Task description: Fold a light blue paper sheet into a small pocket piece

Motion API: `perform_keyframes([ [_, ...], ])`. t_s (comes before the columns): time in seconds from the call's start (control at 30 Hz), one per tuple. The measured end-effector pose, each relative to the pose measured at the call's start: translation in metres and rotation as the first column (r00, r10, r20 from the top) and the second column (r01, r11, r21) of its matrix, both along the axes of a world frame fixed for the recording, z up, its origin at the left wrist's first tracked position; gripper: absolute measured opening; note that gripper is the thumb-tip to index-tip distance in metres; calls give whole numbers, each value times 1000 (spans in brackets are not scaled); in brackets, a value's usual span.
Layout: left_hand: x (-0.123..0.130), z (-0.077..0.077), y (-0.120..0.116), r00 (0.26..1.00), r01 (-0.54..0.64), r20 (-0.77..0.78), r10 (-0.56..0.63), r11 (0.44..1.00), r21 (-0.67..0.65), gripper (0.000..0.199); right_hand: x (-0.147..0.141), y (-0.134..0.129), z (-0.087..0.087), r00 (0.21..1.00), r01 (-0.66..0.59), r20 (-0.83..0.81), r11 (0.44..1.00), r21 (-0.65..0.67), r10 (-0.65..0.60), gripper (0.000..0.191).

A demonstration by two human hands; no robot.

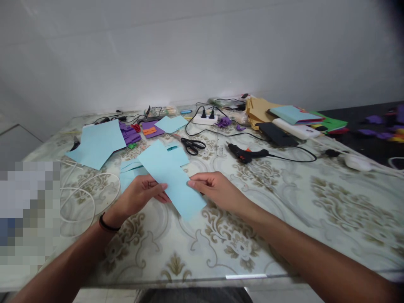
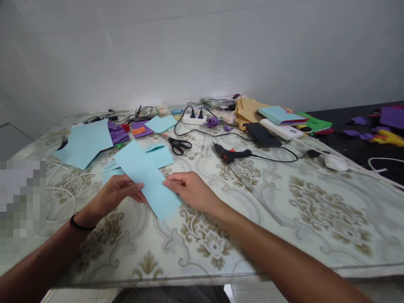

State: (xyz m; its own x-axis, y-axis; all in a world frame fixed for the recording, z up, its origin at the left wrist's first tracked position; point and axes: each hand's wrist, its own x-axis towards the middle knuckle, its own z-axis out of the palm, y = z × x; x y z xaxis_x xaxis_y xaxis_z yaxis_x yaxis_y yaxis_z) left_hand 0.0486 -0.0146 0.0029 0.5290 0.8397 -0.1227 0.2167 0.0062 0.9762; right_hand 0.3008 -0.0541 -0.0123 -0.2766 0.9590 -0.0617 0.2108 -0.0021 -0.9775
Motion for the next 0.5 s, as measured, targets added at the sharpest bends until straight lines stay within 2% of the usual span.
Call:
perform_keyframes([
  [0.17,1,-3,0,1000,5,-10,-4,1000,8,30,-1,-2,1,998,37,50,999,40,-39,44],
  [0.3,2,-5,0,1000,-13,-12,14,999,37,32,-1,-2,2,1000,10,19,1000,19,-10,46],
  [0.4,3,-3,-1,997,38,-66,-34,997,60,34,-2,-3,2,999,-25,-25,1000,15,25,46],
  [0.5,4,-1,-1,992,74,-109,-67,996,58,37,-4,-4,2,1000,-7,-16,998,57,8,46],
])
